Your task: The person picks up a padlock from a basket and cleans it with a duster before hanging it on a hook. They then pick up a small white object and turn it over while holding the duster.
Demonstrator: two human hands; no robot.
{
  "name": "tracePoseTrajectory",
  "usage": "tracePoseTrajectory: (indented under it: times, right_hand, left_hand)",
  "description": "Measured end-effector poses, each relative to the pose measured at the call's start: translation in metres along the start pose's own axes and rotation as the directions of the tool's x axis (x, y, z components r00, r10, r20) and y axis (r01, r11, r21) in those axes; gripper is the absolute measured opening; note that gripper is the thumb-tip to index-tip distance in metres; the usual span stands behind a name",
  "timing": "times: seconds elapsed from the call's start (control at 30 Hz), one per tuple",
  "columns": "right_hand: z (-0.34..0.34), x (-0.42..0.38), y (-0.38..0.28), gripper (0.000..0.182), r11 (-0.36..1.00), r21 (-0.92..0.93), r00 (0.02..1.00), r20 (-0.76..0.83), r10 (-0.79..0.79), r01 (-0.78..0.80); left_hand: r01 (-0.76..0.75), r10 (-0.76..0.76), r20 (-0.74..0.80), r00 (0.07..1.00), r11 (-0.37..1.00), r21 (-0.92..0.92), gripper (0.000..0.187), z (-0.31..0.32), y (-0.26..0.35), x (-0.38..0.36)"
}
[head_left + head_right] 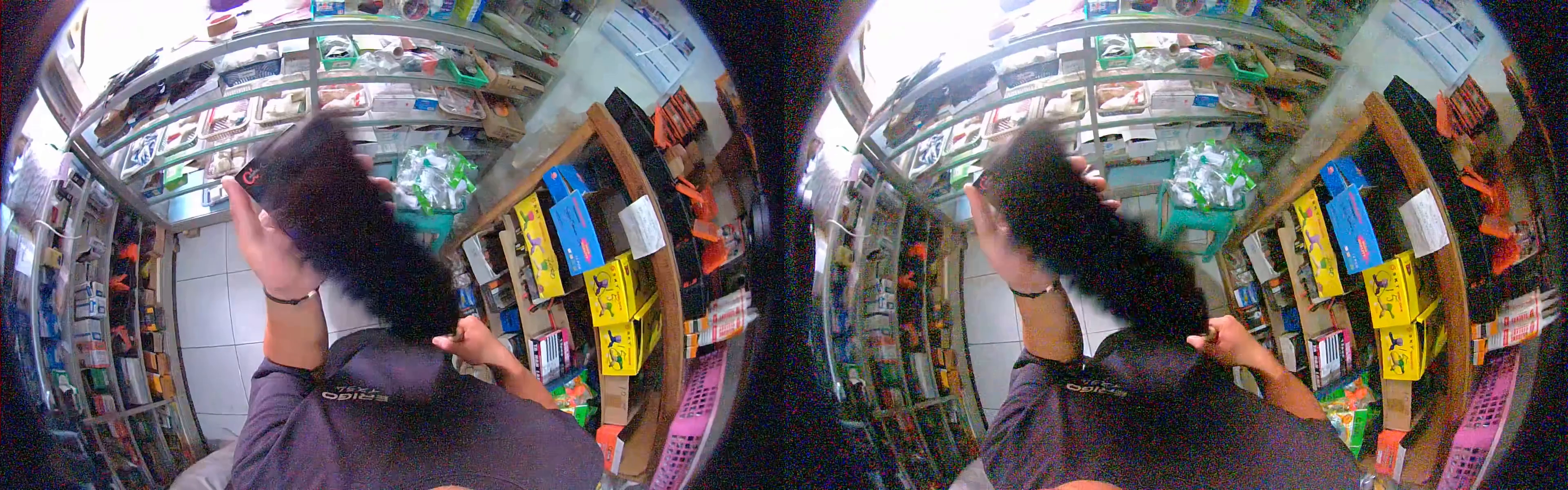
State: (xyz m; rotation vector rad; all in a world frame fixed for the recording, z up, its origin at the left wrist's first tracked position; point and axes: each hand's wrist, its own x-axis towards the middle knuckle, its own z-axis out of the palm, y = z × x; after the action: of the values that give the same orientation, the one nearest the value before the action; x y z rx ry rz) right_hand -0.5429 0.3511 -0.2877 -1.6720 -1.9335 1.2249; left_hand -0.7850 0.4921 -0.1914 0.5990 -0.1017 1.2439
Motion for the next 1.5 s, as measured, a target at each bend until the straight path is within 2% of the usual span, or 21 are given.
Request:
tracePoseTrajectory:
  times: [0.07,0.13,0.2,0.27,0.33,0.4,0.47,0.53,0.6,0.67,0.73,0.8,0.83,0.93,1.0,1.07,1.1,1.2,1.33,1.4,1.5]
  right_hand:
    - [0.001,0.002,-0.002,0.037,0.994,-0.018,0.994,0.0,0.107,-0.107]
    - [0.004,0.004,0.003,0.037,0.993,0.088,0.996,0.015,-0.085,0.083]
    - [0.001,0.005,0.002,0.037,0.988,0.078,0.991,0.026,-0.133,0.131]
    - [0.006,0.004,0.013,0.034,0.995,-0.012,0.995,0.008,0.101,-0.101]
    - [0.004,0.004,0.002,0.034,1.0,0.016,1.0,0.015,0.021,-0.021]
    - [0.002,0.004,-0.003,0.034,0.997,0.044,0.998,0.015,-0.059,0.058]
    - [0.001,0.003,-0.003,0.034,0.997,0.065,0.998,0.048,-0.039,0.036]
    - [0.0,0.001,-0.005,0.035,0.997,-0.005,0.996,0.046,0.072,-0.072]
    - [0.002,0.001,-0.003,0.035,0.982,-0.078,0.983,0.039,0.178,-0.175]
    - [0.006,0.002,0.006,0.038,0.995,0.033,0.994,0.036,-0.1,0.099]
    - [0.001,-0.001,-0.009,0.04,0.995,0.088,0.999,0.018,-0.041,0.039]
    - [0.001,-0.003,-0.013,0.042,0.989,0.143,1.0,0.006,0.024,-0.025]
    - [0.003,-0.004,-0.009,0.042,0.997,0.062,0.999,0.003,0.043,-0.043]
    - [0.008,0.0,0.01,0.043,0.999,0.0,0.998,0.043,-0.039,0.039]
    - [0.011,0.0,0.018,0.043,0.995,0.081,0.998,0.023,-0.067,0.065]
    - [0.007,-0.003,-0.003,0.044,0.999,0.03,1.0,-0.007,0.027,-0.027]
    - [0.006,-0.004,-0.011,0.044,0.993,-0.02,0.992,-0.042,0.116,-0.117]
    - [0.013,-0.001,0.005,0.045,0.993,-0.043,0.994,0.001,-0.11,0.11]
    - [0.027,0.001,0.024,0.043,0.994,0.106,0.997,-0.083,0.004,0.004]
    - [0.02,0.0,0.014,0.043,0.998,0.046,0.998,-0.047,-0.033,0.035]
    - [0.007,-0.001,-0.013,0.041,0.996,0.055,0.998,-0.012,-0.069,0.069]
  left_hand:
    - [-0.192,0.122,-0.284,0.951,0.953,-0.234,0.069,0.012,0.002,0.009]
    - [0.064,-0.022,0.337,0.941,0.991,-0.114,0.081,-0.013,0.002,0.014]
    - [0.015,0.001,0.407,0.914,0.999,-0.037,0.073,-0.01,0.005,0.009]
    - [-0.103,0.113,-0.146,0.983,0.992,0.074,0.067,0.007,0.007,-0.002]
    - [-0.208,0.176,-0.259,0.95,0.973,-0.103,0.068,0.014,0.004,0.007]
    - [0.034,-0.029,0.348,0.937,0.999,-0.01,0.071,-0.022,0.004,0.013]
    - [0.053,-0.026,0.382,0.924,0.997,-0.06,0.073,-0.011,0.006,0.01]
    - [-0.16,0.131,-0.219,0.967,0.98,-0.12,0.074,0.012,0.005,0.001]
    - [-0.168,0.095,-0.218,0.971,0.923,-0.346,0.075,0.009,0.004,0.005]
    - [0.047,-0.024,0.384,0.923,0.998,-0.052,0.076,-0.017,0.003,0.011]
    - [0.087,-0.066,0.517,0.853,0.996,-0.017,0.069,-0.013,0.008,0.011]
    - [-0.196,0.207,-0.238,0.949,0.978,0.071,0.075,0.02,0.004,-0.001]
    - [-0.182,0.114,-0.192,0.975,0.903,-0.388,0.079,0.019,0.005,0.001]
    - [0.067,-0.017,0.424,0.905,0.993,-0.102,0.077,-0.013,0.006,0.013]
    - [0.056,-0.016,0.398,0.917,0.994,-0.09,0.078,-0.012,0.008,0.004]
    - [-0.118,0.131,-0.126,0.983,0.987,0.109,0.078,0.008,0.009,-0.005]
    - [-0.23,0.173,-0.177,0.969,0.895,-0.383,0.078,0.026,0.005,0.002]
    - [0.034,-0.007,0.369,0.93,0.997,-0.068,0.077,-0.017,0.009,0.008]
    - [-0.018,0.023,0.117,0.993,0.999,-0.037,0.077,0.007,0.013,-0.008]
    - [-0.21,0.171,-0.126,0.977,0.875,-0.436,0.091,0.014,0.01,0.001]
    - [0.031,-0.007,0.451,0.893,0.998,-0.046,0.08,-0.023,0.017,0.006]
